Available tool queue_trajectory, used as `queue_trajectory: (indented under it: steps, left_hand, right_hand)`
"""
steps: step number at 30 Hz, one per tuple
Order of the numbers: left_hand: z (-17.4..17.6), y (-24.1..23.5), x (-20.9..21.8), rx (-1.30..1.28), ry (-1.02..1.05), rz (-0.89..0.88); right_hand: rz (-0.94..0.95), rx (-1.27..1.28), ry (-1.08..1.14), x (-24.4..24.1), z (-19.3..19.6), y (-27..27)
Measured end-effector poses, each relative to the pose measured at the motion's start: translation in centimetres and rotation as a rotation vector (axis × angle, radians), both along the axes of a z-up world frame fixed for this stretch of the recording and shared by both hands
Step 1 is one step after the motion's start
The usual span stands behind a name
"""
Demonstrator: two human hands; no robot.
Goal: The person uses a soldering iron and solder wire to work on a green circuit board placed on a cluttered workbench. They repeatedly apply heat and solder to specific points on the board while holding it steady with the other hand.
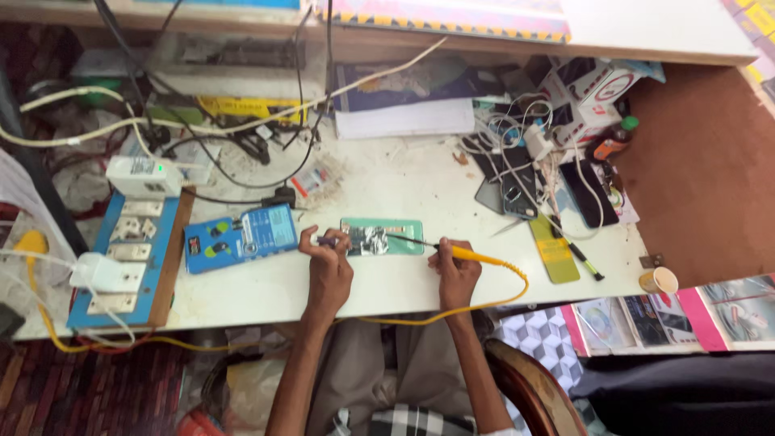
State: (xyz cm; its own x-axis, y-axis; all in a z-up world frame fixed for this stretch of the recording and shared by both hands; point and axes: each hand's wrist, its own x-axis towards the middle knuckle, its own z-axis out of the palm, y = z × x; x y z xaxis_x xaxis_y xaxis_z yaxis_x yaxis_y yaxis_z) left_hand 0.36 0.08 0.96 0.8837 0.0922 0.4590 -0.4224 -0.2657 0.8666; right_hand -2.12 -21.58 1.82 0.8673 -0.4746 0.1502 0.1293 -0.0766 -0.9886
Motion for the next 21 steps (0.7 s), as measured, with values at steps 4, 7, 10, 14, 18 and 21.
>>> queue_trajectory:
  steps: [4, 7, 10, 14, 18, 21]
  left_hand:
    - [-0.61, 0.1, -0.16, -0.009, 0.003, -0.019]
    - [-0.66, 0.09, 0.15, 0.009, -0.028, -0.002]
    - [-0.68, 0.09, -0.14, -0.004, 0.015, -0.005]
    - [-0.54, -0.11, -0.19, -0.016, 0.027, 0.018]
    - [-0.53, -0.04, -0.21, -0.021, 0.02, 0.013]
    - [-0.51, -0.21, -0.04, -0.012, 0.012, 0.017]
  right_hand:
    - [0.03, 0.069, -0.027, 0.19, -0.42, -0.02]
    - [0.061, 0.085, -0.047, 0.45, -0.66, -0.12]
    - [0.081, 0.09, -0.055, 0.22, -0.89, -0.18]
    - [0.069, 0.132, -0.064, 0.0, -0.85, -0.29]
    - [0.124, 0.109, -0.099, -0.16, -0.79, -0.2]
    - [0.195, 0.087, -0.098, -0.13, -0.75, -0.07]
